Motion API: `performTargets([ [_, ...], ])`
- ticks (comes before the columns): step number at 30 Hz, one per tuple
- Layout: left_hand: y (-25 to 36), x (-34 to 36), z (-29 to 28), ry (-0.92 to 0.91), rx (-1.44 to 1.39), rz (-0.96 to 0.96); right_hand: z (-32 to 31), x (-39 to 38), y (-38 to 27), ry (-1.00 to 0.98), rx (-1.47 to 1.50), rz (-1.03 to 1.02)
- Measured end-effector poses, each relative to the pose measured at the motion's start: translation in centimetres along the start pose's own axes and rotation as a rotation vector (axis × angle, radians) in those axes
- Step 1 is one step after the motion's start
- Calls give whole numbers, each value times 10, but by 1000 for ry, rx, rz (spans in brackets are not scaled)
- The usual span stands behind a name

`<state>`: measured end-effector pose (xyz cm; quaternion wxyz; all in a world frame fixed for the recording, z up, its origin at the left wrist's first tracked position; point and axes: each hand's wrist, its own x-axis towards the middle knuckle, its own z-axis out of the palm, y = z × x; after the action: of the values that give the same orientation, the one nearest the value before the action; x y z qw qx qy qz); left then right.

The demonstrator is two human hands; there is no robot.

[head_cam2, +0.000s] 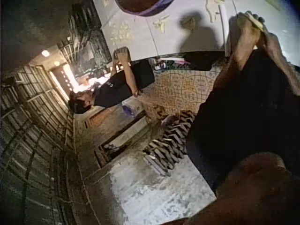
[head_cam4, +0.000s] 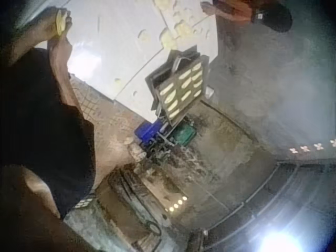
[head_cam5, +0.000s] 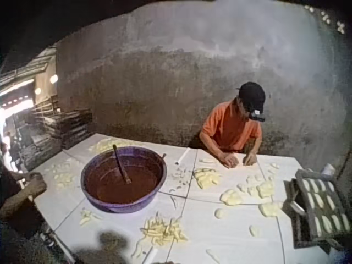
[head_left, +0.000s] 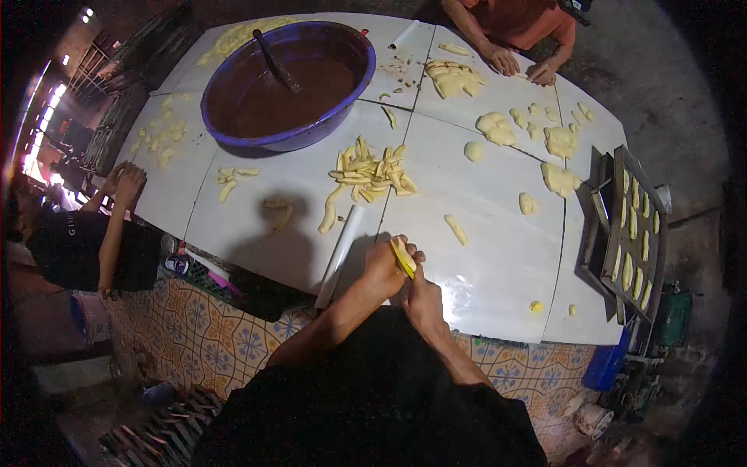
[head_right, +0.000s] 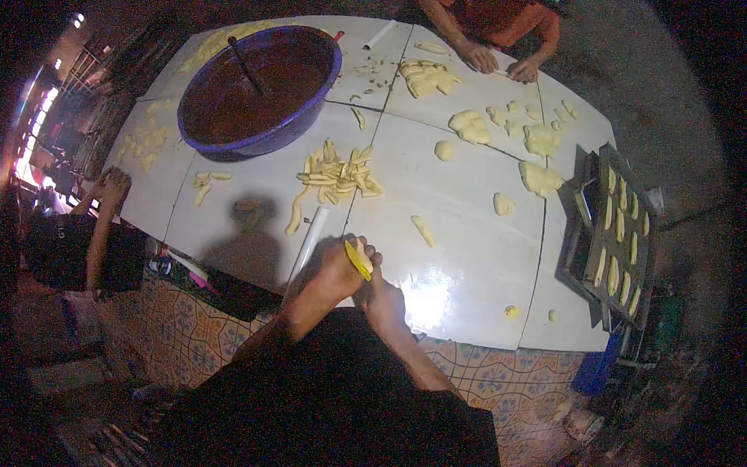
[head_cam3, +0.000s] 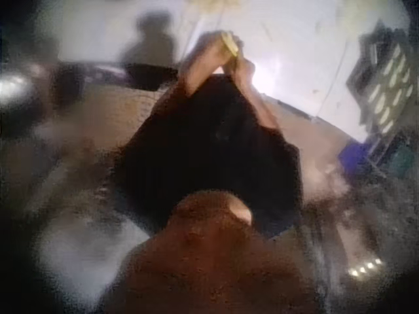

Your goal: The person uses a scraper to lift pastry dough and places filling from a bowl onto the center by hand, then rolls the dough over the filling and places the shaped pastry onto a metal tray.

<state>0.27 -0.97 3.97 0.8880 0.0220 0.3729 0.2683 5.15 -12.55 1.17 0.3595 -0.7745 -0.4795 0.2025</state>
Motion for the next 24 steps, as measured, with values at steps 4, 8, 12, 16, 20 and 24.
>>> performTargets([
  [4,-3,-1,-5,-72,108,8,-1,3,-7,-47,-14,71],
  [8,-5,1,-22,-312,19,53,2,5,-3,-21,19,41],
  [12,-18,12,-25,-90,347,240,6,8,0,-27,-8,89],
  [16,-16,11,-25,-235,435,358,-1,18,-3,-72,61,144],
  [20,-5,40,-42,-327,500,325,-4,24,-2,-129,257,207],
  [24,2,48,-18,-129,102,129,-11,19,7,100,556,252],
])
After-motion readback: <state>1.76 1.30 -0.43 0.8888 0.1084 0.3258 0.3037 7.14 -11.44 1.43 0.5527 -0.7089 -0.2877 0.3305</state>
